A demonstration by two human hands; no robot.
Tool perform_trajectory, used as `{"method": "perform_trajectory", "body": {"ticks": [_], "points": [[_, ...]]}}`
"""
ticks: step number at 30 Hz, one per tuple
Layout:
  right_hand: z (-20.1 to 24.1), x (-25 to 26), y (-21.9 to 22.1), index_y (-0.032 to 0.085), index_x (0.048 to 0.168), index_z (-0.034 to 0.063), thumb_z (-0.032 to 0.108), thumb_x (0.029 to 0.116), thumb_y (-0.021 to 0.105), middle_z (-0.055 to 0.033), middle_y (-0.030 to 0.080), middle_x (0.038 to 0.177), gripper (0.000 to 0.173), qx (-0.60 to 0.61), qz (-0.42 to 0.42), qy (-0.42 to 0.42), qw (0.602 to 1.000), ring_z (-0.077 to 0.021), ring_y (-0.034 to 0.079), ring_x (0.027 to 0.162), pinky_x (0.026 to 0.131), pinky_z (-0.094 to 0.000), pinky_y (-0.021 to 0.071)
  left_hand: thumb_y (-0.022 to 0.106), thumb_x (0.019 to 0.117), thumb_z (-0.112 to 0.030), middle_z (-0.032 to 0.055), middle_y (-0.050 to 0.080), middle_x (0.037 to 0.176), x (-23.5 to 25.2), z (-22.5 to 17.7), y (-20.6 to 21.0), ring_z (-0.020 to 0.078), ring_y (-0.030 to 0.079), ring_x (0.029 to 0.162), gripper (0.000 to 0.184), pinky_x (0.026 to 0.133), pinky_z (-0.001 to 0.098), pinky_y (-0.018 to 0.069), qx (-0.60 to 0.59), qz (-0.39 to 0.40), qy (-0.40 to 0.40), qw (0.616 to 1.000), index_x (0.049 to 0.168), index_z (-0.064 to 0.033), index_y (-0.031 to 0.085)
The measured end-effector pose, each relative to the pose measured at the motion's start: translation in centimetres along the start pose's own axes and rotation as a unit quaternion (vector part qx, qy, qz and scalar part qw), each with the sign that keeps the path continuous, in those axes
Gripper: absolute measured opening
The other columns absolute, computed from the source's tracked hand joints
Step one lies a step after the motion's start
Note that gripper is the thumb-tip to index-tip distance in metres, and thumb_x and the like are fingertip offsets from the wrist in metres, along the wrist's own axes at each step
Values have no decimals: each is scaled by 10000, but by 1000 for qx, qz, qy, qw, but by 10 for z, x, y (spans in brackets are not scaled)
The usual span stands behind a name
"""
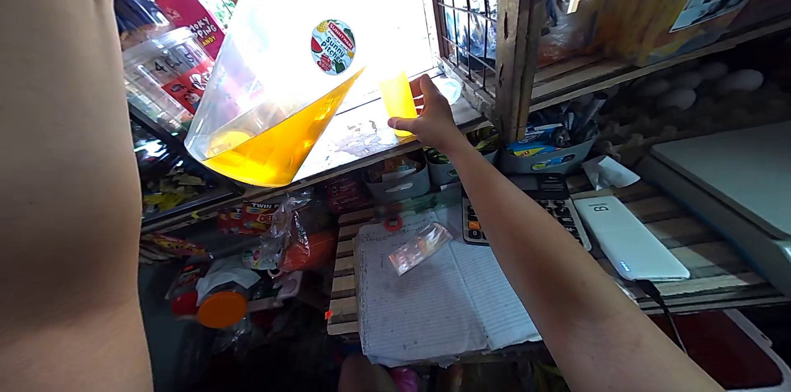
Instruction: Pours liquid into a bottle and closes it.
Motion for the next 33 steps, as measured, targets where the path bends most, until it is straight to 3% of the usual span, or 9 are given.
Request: {"method": "perform_trajectory", "body": {"ticks": [6, 9, 11, 18, 25, 30, 33], "points": [[-1, 1, 0, 523, 1274, 25, 165, 726, 908, -189, 593, 1259, 684, 4, 1, 2, 1000, -271, 656, 1106, 917, -457, 571, 231, 965, 60, -18, 550, 598, -2, 0, 2, -46, 454, 413, 422, 394, 59, 367, -19, 6, 7, 1000, 910, -22, 641], [-2, 1, 0, 522, 1282, 24, 158, 725, 904, -188, 594, 1260, 688, 14, 2, 3, 1000, -268, 658, 1105, 915, -459, 575, 256, 999, 30, -32, 521, 617, 0, -1, 4, -63, 410, 404, 408, 381, 48, 332, -17, 7, -13, 1000, 989, -18, 661], [-2, 1, 0, 521, 1285, 23, 154, 725, 905, -189, 592, 1265, 691, 12, 3, 4, 1000, -271, 656, 1107, 916, -460, 572, 262, 1006, 28, -30, 522, 619, 2, -1, 5, -70, 393, 392, 392, 365, 43, 317, -15, 5, -19, 1000, 959, -26, 647], [-1, 1, 0, 525, 1270, 26, 154, 724, 904, -188, 593, 1253, 677, 13, -1, 0, 1000, -268, 657, 1099, 912, -455, 573, 245, 989, 25, -33, 523, 615, 1, -3, 5, -66, 409, 400, 426, 386, 46, 344, -17, 24, 1, 1000, 1078, 3, 660], [-1, 0, 0, 525, 1272, 26, 149, 724, 906, -187, 591, 1257, 678, 11, 0, 3, 1000, -271, 654, 1104, 916, -457, 569, 251, 991, 14, -35, 507, 589, 1, -1, 2, -67, 409, 399, 424, 388, 47, 344, -20, 14, -13, 1000, 1046, -5, 671], [0, -1, 0, 525, 1269, 22, 149, 728, 902, -192, 591, 1254, 672, 11, 2, 0, 1000, -269, 652, 1108, 919, -453, 568, 243, 946, 30, -27, 528, 601, 2, -4, 4, -59, 424, 398, 418, 384, 50, 356, -12, 39, 28, 999, 989, -13, 657], [1, -1, -1, 525, 1267, 22, 147, 728, 902, -191, 596, 1249, 669, 14, 2, 0, 1000, -266, 658, 1100, 914, -450, 572, 233, 975, 24, -26, 528, 593, 2, -3, 2, -57, 429, 396, 429, 382, 53, 355, -4, 23, 18, 1000, 967, -18, 659]]}}
Point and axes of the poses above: each hand's wrist, its own x-axis towards the middle knuckle, its own y-axis out of the palm, z = x × y, the point moved 5 cm from there along x, towards the middle knuckle
